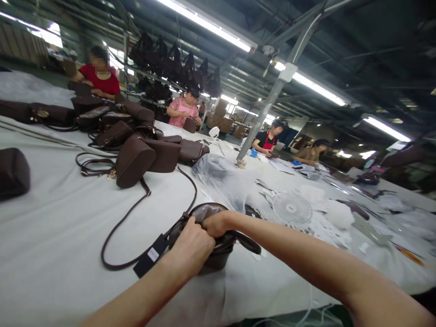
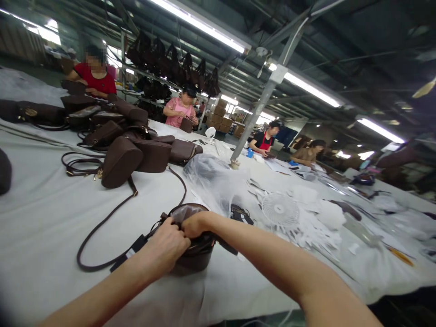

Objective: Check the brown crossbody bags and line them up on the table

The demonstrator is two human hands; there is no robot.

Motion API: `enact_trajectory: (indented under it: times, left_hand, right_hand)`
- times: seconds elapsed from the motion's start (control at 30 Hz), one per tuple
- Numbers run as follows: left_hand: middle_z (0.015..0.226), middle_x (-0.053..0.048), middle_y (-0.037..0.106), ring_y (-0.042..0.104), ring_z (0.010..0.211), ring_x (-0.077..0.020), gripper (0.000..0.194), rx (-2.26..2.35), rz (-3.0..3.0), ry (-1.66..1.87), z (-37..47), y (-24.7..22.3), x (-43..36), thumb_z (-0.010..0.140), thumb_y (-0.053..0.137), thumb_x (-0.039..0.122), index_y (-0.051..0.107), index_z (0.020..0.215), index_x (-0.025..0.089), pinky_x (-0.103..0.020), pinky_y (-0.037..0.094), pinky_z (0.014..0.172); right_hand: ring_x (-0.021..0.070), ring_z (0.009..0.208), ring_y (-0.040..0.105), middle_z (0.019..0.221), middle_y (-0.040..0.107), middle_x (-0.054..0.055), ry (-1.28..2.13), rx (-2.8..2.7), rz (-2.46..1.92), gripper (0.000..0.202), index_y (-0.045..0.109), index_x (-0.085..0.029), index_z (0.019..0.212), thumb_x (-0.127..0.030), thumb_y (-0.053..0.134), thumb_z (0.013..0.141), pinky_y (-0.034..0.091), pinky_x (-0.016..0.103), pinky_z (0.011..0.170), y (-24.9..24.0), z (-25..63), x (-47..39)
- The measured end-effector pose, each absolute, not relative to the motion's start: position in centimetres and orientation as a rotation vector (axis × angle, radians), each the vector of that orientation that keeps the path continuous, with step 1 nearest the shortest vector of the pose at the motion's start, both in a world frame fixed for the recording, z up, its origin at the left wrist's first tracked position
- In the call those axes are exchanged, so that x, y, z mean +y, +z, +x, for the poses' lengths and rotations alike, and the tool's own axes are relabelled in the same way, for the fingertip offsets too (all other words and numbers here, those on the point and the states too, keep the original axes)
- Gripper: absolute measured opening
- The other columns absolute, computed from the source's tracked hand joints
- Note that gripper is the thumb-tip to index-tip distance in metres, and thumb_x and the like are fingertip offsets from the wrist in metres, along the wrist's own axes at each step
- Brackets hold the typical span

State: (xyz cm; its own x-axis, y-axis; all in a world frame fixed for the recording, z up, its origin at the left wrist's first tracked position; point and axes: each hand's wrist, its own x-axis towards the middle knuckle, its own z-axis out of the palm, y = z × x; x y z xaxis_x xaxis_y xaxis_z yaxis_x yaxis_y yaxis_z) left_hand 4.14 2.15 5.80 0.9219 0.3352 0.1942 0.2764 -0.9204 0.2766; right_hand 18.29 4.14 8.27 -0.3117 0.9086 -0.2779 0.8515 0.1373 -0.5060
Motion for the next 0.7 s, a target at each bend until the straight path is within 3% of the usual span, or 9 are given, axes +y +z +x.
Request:
enact_trajectory:
  times: [0.03, 0.1, 0.2, 0.27, 0.33, 0.4, 0.47, 0.7]
  left_hand:
    - [0.069, -0.009, 0.071, 0.064, 0.069, -0.0251, 0.017, 0.452, 2.89, 0.285, 4.1, 6.1, 2.3, 0.073, 0.057, 0.007, 0.071, 0.073, 0.016, -0.046, 0.04, 0.085]
    - [0.073, -0.009, 0.071, 0.065, 0.073, -0.0244, 0.019, 0.438, 2.972, 0.204, 4.0, 6.6, 2.7, 0.078, 0.055, 0.009, 0.072, 0.078, 0.017, -0.043, 0.042, 0.084]
    - [0.088, -0.009, 0.07, 0.066, 0.077, -0.0241, 0.013, 0.438, 3.019, 0.209, 3.8, 7.4, 3.0, 0.08, 0.06, 0.018, 0.072, 0.084, 0.019, -0.039, 0.044, 0.08]
    - [0.092, -0.008, 0.069, 0.066, 0.079, -0.0239, 0.01, 0.461, 3.03, 0.174, 3.6, 8.3, 2.9, 0.078, 0.066, 0.021, 0.071, 0.086, 0.018, -0.037, 0.045, 0.078]
    - [0.087, -0.007, 0.07, 0.066, 0.08, -0.0245, 0.013, 0.481, 3.007, 0.168, 3.6, 9.3, 2.5, 0.078, 0.069, 0.028, 0.069, 0.085, 0.017, -0.035, 0.045, 0.075]
    - [0.084, -0.006, 0.069, 0.065, 0.081, -0.0244, 0.02, 0.509, 2.962, 0.259, 3.7, 10.2, 1.9, 0.083, 0.064, 0.038, 0.067, 0.084, 0.018, -0.034, 0.045, 0.073]
    - [0.088, -0.006, 0.068, 0.063, 0.083, -0.0236, 0.026, 0.565, 2.921, 0.426, 4.0, 10.6, 1.6, 0.089, 0.056, 0.041, 0.067, 0.086, 0.018, -0.034, 0.044, 0.074]
    - [0.111, -0.007, 0.063, 0.053, 0.108, -0.0254, 0.017, 0.734, 2.834, 0.745, 4.9, 8.7, 2.4, 0.084, 0.065, 0.034, 0.071, 0.094, 0.022, -0.04, 0.042, 0.09]
  right_hand:
    - [0.0111, 0.05, 0.051, 0.05, 0.059, -0.004, 0.952, -2.349, -1.799, 0.023, 0.061, -0.017, 0.05, -0.004, 0.071, 0.067, 0.042, 0.025, 0.054, 9.7, 18.6, 3.8]
    - [0.0109, 0.051, 0.05, 0.051, 0.06, -0.004, 0.959, -2.432, -1.827, 0.02, 0.063, -0.018, 0.053, -0.005, 0.065, 0.068, 0.038, 0.025, 0.055, 13.1, 19.4, 2.5]
    - [0.014, 0.059, 0.052, 0.064, 0.064, 0.0, 0.579, -2.425, -2.064, 0.016, 0.07, -0.019, 0.071, -0.029, 0.061, 0.079, 0.035, 0.026, 0.056, 16.7, 21.2, -0.7]
    - [0.0165, 0.06, 0.053, 0.066, 0.064, 0.004, 0.36, -2.392, -2.351, 0.024, 0.07, -0.019, 0.072, -0.043, 0.068, 0.072, 0.032, 0.026, 0.054, 17.1, 22.4, -3.3]
    - [0.0165, 0.06, 0.053, 0.064, 0.063, 0.003, 0.338, -2.4, -2.449, 0.017, 0.068, -0.019, 0.069, -0.036, 0.071, 0.067, 0.03, 0.026, 0.053, 16.1, 23.4, -5.5]
    - [0.0147, 0.061, 0.052, 0.064, 0.061, 0.001, 0.337, -2.363, -2.268, 0.004, 0.067, -0.02, 0.071, -0.022, 0.064, 0.069, 0.03, 0.024, 0.054, 14.9, 23.9, -6.9]
    - [0.0126, 0.062, 0.051, 0.064, 0.058, -0.002, 0.296, -2.187, -2.008, 0.011, 0.065, -0.019, 0.077, -0.015, 0.057, 0.072, 0.032, 0.022, 0.056, 14.2, 23.8, -7.4]
    - [0.0096, 0.061, 0.044, 0.062, 0.048, -0.006, 0.376, -1.853, -1.563, 0.003, 0.061, -0.017, 0.075, -0.019, 0.062, 0.074, 0.032, 0.021, 0.057, 13.6, 21.1, -4.8]
